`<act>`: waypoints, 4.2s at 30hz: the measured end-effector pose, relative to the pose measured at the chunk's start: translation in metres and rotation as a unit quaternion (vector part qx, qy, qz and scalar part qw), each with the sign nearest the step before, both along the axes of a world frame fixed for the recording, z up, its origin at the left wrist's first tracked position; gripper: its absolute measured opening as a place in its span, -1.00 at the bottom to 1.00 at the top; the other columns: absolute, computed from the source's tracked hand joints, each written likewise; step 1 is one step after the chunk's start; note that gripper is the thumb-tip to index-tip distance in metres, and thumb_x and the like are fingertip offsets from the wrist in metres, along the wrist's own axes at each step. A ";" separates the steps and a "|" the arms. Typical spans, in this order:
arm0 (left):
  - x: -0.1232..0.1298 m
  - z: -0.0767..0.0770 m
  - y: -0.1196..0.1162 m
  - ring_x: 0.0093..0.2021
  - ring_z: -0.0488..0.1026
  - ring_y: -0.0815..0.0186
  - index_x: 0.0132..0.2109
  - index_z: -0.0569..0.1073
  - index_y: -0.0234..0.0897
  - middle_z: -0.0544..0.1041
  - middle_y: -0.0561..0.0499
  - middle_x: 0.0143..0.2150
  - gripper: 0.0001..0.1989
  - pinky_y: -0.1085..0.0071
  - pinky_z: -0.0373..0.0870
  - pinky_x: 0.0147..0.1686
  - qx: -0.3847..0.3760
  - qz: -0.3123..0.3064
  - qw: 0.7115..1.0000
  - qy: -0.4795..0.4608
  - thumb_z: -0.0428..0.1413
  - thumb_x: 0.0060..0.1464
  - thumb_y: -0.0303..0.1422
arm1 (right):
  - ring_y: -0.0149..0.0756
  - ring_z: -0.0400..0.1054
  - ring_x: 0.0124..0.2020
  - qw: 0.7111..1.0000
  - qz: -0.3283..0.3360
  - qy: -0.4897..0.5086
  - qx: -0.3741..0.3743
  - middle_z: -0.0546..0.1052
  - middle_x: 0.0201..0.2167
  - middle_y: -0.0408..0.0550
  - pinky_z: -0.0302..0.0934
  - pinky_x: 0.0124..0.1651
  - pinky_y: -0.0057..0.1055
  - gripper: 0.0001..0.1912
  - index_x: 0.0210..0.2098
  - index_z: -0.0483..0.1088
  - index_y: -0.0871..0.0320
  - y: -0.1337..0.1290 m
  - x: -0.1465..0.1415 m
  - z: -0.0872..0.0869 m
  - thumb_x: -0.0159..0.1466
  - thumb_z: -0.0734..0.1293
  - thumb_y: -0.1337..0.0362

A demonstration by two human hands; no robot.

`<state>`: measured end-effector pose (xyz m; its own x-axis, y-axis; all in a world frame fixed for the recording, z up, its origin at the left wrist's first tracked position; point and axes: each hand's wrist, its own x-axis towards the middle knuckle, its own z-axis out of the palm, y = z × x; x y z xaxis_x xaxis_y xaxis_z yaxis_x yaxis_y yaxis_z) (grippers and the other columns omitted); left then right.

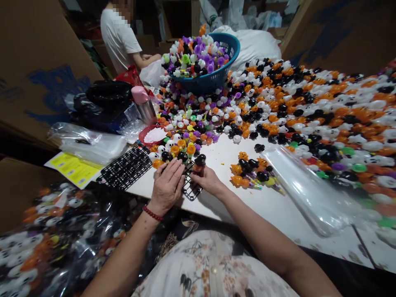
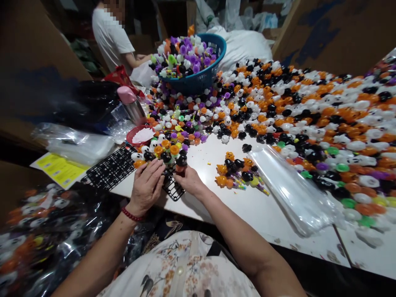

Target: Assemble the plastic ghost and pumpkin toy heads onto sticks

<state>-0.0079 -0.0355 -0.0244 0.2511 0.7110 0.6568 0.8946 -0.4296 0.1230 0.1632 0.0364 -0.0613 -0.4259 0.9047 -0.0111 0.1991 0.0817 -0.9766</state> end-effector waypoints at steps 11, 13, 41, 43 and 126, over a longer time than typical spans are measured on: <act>-0.003 0.002 0.000 0.31 0.29 0.13 0.25 0.32 -0.21 0.42 -0.18 0.24 -0.54 0.07 0.19 0.24 0.002 -0.002 1.000 0.001 0.05 0.22 -0.45 | -0.25 0.40 -0.23 0.997 0.035 -0.057 0.048 0.57 -0.27 -0.12 0.30 -0.11 -0.33 -0.84 -0.22 0.47 0.15 0.006 -0.019 -0.015 0.18 0.36 0.29; -0.003 0.002 0.001 0.31 0.29 0.12 0.25 0.33 -0.22 0.42 -0.18 0.24 -0.54 0.07 0.18 0.24 0.002 -0.002 1.000 -0.001 0.05 0.22 -0.45 | -0.24 0.41 -0.23 0.994 0.037 -0.073 0.066 0.57 -0.26 -0.10 0.29 -0.12 -0.34 -0.84 -0.21 0.46 0.16 0.004 -0.019 -0.012 0.20 0.34 0.32; -0.007 0.022 0.015 0.29 0.28 0.08 0.20 0.34 -0.08 0.42 -0.08 0.25 -0.60 -0.08 -0.09 0.29 -0.074 -0.029 0.995 0.055 0.07 0.23 -0.33 | -0.22 0.36 -0.22 0.927 0.146 -0.245 0.244 0.49 -0.20 0.05 0.28 -0.13 -0.37 -0.75 -0.17 0.39 0.22 0.005 -0.028 -0.010 0.14 0.27 0.51; -0.010 0.021 0.018 0.30 0.27 0.07 0.18 0.36 -0.04 0.44 -0.04 0.24 -0.62 -0.09 -0.12 0.30 -0.070 -0.051 0.994 0.074 0.07 0.23 -0.34 | -0.22 0.36 -0.18 0.927 0.151 -0.234 0.252 0.49 -0.16 0.03 0.28 -0.08 -0.37 -0.73 -0.15 0.39 0.19 0.006 -0.029 -0.010 0.15 0.28 0.50; -0.003 0.035 0.030 0.24 0.29 0.10 0.22 0.33 -0.17 0.42 -0.15 0.19 -0.59 0.04 0.30 0.23 -0.095 -0.078 0.990 0.065 0.04 0.25 -0.35 | -0.33 0.34 -0.32 0.999 -0.002 -0.016 0.050 0.52 -0.34 -0.14 0.22 -0.26 -0.45 -0.82 -0.25 0.41 0.19 0.021 -0.005 -0.008 0.18 0.36 0.24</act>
